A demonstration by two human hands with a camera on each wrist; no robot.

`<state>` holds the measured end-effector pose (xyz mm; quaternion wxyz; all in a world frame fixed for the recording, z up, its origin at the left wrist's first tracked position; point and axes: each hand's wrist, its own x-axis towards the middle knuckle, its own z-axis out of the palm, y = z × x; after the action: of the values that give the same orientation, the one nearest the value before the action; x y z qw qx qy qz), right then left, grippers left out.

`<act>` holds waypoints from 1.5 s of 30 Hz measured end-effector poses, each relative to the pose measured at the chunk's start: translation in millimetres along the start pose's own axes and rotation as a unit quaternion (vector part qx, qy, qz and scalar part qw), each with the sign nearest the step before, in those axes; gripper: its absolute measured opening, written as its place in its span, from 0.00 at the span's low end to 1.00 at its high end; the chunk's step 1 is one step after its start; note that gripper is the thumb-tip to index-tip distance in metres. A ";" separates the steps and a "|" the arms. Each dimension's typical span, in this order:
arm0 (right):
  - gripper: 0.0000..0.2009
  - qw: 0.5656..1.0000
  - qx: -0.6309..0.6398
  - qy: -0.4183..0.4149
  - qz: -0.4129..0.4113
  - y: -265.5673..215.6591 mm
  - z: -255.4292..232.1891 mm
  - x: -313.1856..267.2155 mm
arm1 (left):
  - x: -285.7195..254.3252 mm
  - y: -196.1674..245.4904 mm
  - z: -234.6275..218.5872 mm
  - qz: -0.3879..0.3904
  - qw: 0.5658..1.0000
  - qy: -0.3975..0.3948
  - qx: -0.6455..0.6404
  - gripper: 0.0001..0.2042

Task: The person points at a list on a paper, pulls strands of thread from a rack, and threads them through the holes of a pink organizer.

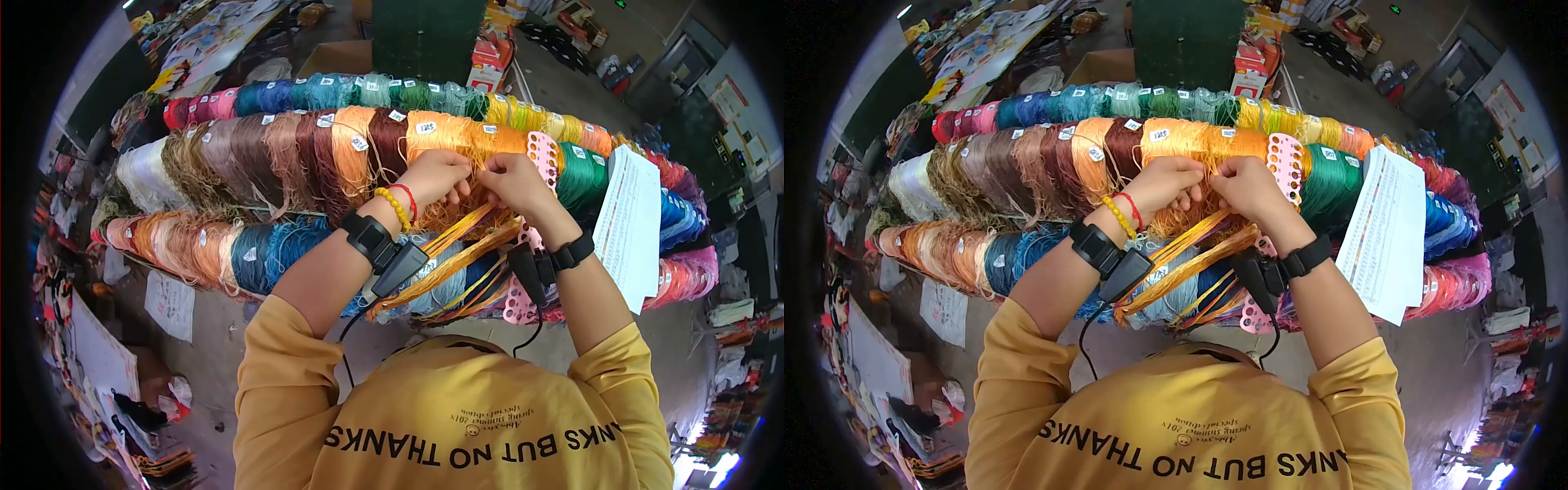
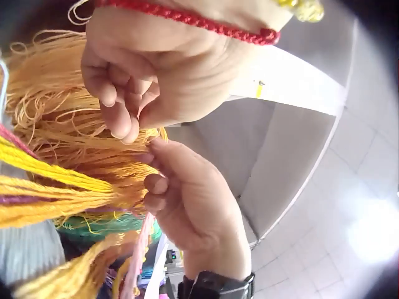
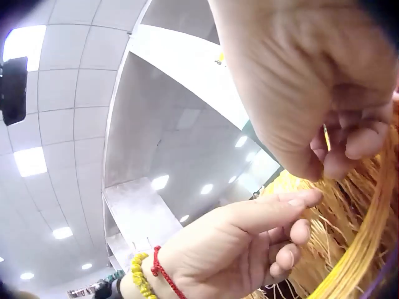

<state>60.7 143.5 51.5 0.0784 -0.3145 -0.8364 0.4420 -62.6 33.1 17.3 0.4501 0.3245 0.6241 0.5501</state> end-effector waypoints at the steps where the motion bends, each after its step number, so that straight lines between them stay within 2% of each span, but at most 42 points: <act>1: 0.08 1.000 0.025 -0.011 0.014 -0.5 -0.2 -2.3 | 4.5 -3.6 -0.5 -0.007 1.000 -0.013 -0.018 0.09; 5: 0.07 0.999 0.016 -0.034 0.012 6.1 -0.3 -3.0 | 5.5 -3.0 5.2 -0.034 0.995 -0.038 -0.081 0.06; 8: 0.07 0.999 0.020 -0.040 0.014 7.2 0.2 -5.6 | 7.6 -7.9 7.9 -0.017 0.993 -0.037 -0.107 0.06; 13: 0.09 0.998 -0.002 -0.054 0.008 8.0 -1.0 -9.6 | 3.8 -9.7 12.1 -0.013 0.996 -0.005 -0.089 0.05; 17: 0.09 0.999 0.042 -0.023 -0.012 18.1 2.4 -8.8 | -2.9 -9.0 10.8 -0.018 0.997 0.017 -0.077 0.05; 20: 0.09 0.998 0.051 -0.020 -0.008 15.0 2.7 -10.5 | 1.1 -16.7 11.8 -0.012 0.993 0.037 -0.116 0.06; 25: 0.09 0.999 0.036 -0.007 -0.008 11.1 8.4 -8.2 | -2.8 -14.4 10.9 -0.018 0.987 0.023 -0.158 0.06; 28: 0.08 0.997 0.054 -0.049 0.004 6.5 9.9 -6.4 | -2.5 -14.4 11.1 -0.013 0.986 0.012 -0.167 0.06; 34: 0.07 0.988 0.147 -0.026 0.047 11.5 9.8 -5.6 | -8.0 -11.3 10.3 0.007 0.988 0.038 -0.152 0.07; 41: 0.06 0.982 0.185 -0.005 0.031 4.1 9.1 -18.9 | -6.5 -15.7 12.6 0.025 0.989 0.057 -0.132 0.07; 45: 0.05 0.972 0.235 -0.005 0.024 4.1 9.9 -21.8 | -7.9 -16.4 8.2 0.012 0.984 0.009 -0.180 0.07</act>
<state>75.7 125.4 45.5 0.1354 -0.3044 -0.7016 0.6299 -50.6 26.2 2.9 0.4890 0.2405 0.5148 0.6618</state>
